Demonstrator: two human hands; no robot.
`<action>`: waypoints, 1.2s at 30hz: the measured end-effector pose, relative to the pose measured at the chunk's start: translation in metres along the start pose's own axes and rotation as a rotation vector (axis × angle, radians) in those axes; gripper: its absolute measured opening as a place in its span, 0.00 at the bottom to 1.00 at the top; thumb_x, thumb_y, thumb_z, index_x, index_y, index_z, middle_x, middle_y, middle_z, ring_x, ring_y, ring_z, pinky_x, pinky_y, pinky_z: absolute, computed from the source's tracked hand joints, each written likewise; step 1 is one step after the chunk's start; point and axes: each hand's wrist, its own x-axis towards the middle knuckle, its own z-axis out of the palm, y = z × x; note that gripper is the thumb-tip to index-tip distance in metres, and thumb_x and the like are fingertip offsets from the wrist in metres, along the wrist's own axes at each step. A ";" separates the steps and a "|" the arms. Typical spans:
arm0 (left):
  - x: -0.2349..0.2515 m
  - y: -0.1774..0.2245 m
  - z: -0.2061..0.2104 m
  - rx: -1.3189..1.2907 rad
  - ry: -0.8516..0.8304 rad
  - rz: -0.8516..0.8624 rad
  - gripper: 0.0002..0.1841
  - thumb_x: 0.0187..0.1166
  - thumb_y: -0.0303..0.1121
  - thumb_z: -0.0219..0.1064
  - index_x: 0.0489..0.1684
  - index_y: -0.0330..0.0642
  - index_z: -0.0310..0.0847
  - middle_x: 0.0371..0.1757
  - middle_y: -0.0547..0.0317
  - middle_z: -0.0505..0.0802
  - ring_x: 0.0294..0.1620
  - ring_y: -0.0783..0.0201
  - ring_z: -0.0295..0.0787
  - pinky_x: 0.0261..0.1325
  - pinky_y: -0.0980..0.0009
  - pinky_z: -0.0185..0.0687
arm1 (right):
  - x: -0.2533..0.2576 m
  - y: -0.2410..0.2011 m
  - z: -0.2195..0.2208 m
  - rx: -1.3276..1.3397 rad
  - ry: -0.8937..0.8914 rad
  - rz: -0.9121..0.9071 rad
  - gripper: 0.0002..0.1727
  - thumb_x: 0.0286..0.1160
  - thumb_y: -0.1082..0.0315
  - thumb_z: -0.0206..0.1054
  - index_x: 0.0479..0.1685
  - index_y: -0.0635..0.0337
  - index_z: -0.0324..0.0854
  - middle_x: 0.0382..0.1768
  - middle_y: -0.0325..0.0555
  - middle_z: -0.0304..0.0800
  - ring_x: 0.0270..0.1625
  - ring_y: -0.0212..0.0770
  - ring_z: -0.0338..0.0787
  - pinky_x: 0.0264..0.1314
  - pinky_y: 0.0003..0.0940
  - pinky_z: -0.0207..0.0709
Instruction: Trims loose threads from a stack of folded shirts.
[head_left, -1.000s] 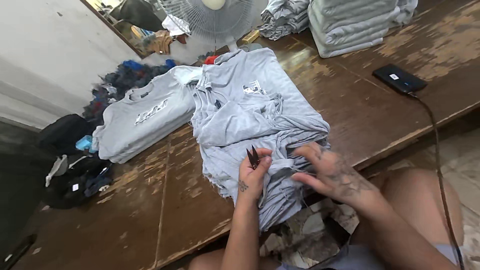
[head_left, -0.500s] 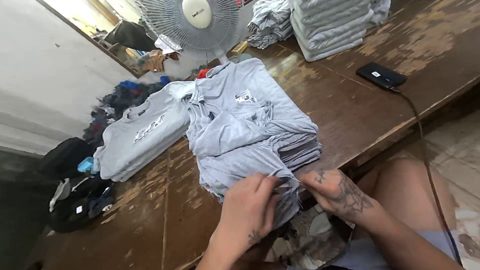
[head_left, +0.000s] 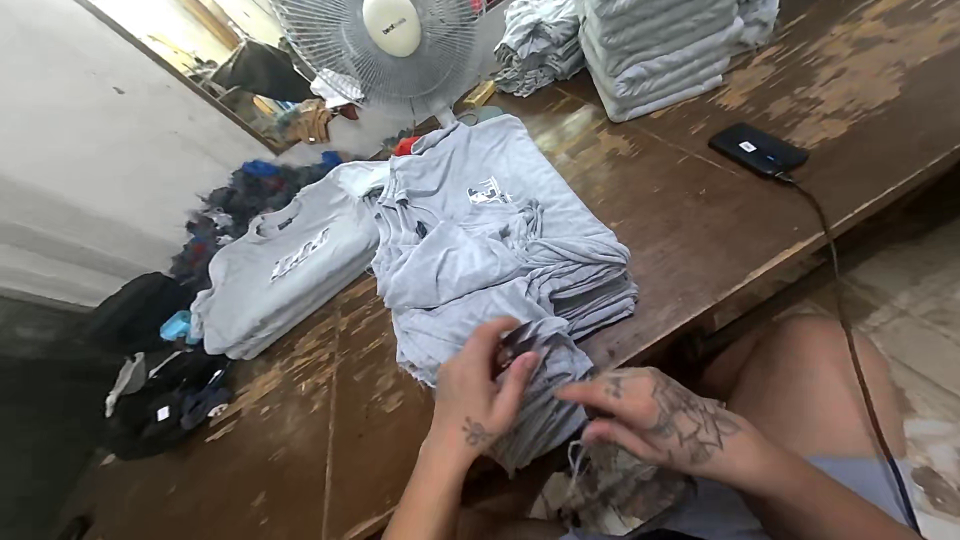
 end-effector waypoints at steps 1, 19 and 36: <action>-0.005 -0.006 0.001 -0.071 0.021 -0.074 0.31 0.81 0.56 0.63 0.58 0.30 0.79 0.23 0.63 0.79 0.19 0.73 0.70 0.23 0.75 0.69 | -0.001 0.002 -0.003 -0.027 0.008 0.000 0.17 0.85 0.59 0.59 0.56 0.59 0.89 0.34 0.45 0.95 0.35 0.43 0.94 0.42 0.39 0.88; 0.091 -0.115 0.000 -0.203 0.204 -0.541 0.21 0.95 0.38 0.47 0.62 0.32 0.81 0.37 0.47 0.91 0.33 0.57 0.88 0.43 0.56 0.86 | 0.222 0.120 0.047 -0.190 -0.572 0.450 0.38 0.86 0.33 0.49 0.89 0.44 0.68 0.91 0.58 0.58 0.94 0.66 0.51 0.88 0.79 0.35; -0.050 -0.052 -0.008 -0.430 0.000 -0.193 0.13 0.86 0.33 0.54 0.38 0.33 0.80 0.34 0.61 0.82 0.36 0.77 0.77 0.44 0.79 0.75 | 0.104 0.022 0.021 0.094 0.321 0.006 0.15 0.82 0.61 0.65 0.44 0.66 0.90 0.39 0.50 0.95 0.42 0.37 0.94 0.51 0.33 0.87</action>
